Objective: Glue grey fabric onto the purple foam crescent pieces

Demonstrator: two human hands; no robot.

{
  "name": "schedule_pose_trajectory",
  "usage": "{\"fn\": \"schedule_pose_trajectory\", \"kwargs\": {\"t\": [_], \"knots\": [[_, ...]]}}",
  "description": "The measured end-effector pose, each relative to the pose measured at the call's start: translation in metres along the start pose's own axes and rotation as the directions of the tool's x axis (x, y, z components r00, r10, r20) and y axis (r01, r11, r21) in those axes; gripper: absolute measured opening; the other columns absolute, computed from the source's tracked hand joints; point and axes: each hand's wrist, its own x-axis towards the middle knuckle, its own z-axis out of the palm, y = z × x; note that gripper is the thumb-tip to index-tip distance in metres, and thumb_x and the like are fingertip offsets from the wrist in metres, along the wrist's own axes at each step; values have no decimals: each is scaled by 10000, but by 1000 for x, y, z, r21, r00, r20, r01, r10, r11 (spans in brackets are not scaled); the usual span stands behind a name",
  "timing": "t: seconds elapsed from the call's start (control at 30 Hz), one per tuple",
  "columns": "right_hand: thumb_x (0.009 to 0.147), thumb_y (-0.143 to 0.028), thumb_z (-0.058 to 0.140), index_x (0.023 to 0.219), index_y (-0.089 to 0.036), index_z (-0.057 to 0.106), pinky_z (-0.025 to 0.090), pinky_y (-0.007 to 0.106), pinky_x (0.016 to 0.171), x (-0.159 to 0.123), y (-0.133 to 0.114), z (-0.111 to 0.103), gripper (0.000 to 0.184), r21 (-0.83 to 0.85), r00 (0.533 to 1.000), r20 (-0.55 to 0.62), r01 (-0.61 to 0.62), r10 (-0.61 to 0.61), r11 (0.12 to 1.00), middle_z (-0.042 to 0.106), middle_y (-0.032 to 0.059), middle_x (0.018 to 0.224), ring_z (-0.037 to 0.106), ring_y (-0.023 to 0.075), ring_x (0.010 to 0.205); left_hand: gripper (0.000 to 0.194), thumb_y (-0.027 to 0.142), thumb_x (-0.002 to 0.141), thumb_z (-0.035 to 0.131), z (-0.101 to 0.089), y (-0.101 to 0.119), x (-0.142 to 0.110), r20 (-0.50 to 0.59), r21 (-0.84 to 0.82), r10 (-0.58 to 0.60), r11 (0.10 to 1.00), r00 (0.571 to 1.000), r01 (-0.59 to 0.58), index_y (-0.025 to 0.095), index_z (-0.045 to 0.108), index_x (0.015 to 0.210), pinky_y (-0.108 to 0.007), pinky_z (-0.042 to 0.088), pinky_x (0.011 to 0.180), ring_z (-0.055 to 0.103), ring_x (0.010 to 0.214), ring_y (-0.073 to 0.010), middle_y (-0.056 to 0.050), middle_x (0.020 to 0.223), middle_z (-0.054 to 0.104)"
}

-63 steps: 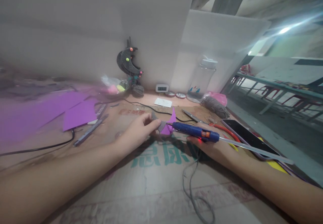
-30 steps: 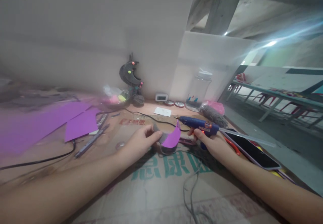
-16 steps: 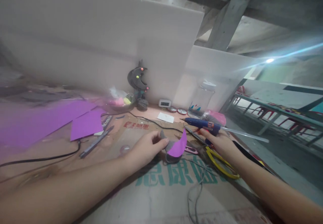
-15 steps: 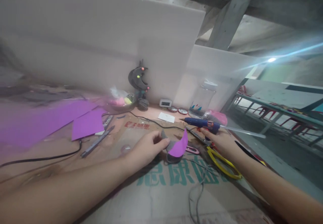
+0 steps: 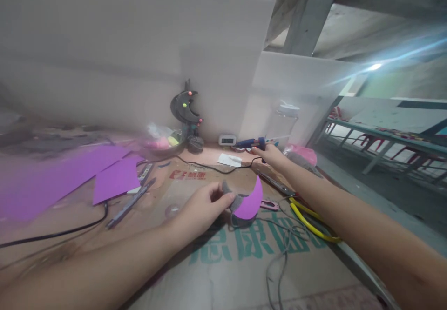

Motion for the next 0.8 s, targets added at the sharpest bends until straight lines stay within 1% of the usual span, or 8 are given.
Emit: {"fn": "schedule_pose_trajectory", "kwargs": {"t": [0.13, 0.23, 0.33, 0.43, 0.57, 0.63, 0.7, 0.8], "knots": [[801, -321, 643, 872, -85, 701, 459, 237, 643, 4, 9, 14, 253, -32, 995, 101, -13, 16, 999, 707, 66, 756, 609, 163, 686, 273, 429, 834, 576, 0, -4, 1, -3, 21, 21, 1000, 1000, -21, 183, 513, 732, -244, 366, 580, 508, 628, -138, 25, 661, 534], [822, -297, 628, 917, -93, 697, 473, 238, 636, 3, 11, 15, 235, -63, 993, 120, -12, 19, 998, 718, 74, 794, 624, 165, 682, 282, 433, 836, 573, 0, -4, 1, -6, 38, 34, 999, 999, -34, 182, 508, 727, -244, 356, 584, 499, 638, -138, 24, 669, 530], [843, -286, 608, 994, -108, 689, 499, 266, 705, 2, 11, 9, 247, -97, 995, 102, 2, 8, 995, 731, 94, 894, 658, 195, 767, 271, 417, 843, 565, 0, -2, 1, -2, 39, 32, 999, 999, -32, 177, 509, 730, -240, 354, 593, 490, 642, -131, 26, 675, 529], [858, -282, 580, 1100, -118, 658, 488, 322, 851, -10, 8, -3, 302, -130, 999, 46, 31, -25, 991, 710, 125, 1058, 654, 240, 950, 249, 392, 838, 571, 0, 0, 1, -11, -8, 29, 1000, 1000, -29, 173, 514, 732, -232, 348, 587, 483, 629, -121, 33, 668, 519], [908, -349, 491, 1266, -137, 563, 430, 361, 981, -47, -5, -18, 422, -133, 996, -39, 69, -74, 989, 591, 139, 1305, 566, 257, 1170, 238, 390, 831, 571, -1, 3, 3, -61, -96, 28, 995, 998, -33, 176, 520, 739, -230, 358, 574, 497, 598, -121, 42, 634, 523], [914, -372, 473, 1248, -152, 574, 453, 362, 954, -74, -16, -24, 412, -121, 995, -40, 88, -93, 989, 613, 121, 1275, 588, 249, 1128, 279, 422, 830, 569, -2, 3, 4, -103, -97, 24, 995, 994, -34, 180, 502, 710, -232, 367, 578, 498, 588, -122, 43, 617, 521], [910, -371, 466, 1183, -176, 615, 489, 384, 879, -101, -28, -28, 367, -107, 992, -27, 118, -121, 987, 661, 100, 1185, 632, 248, 1003, 314, 448, 824, 574, -3, 2, 5, -134, -109, 29, 993, 991, -43, 181, 483, 687, -231, 366, 573, 479, 573, -115, 47, 608, 506], [911, -369, 459, 1067, -183, 671, 484, 393, 886, -137, -43, -27, 322, -88, 978, 72, 203, -197, 975, 664, 97, 1174, 606, 259, 1067, 336, 474, 812, 585, -4, 3, 5, -151, -159, 30, 986, 988, -54, 181, 473, 691, -225, 349, 542, 439, 542, -102, 56, 599, 484]]}}
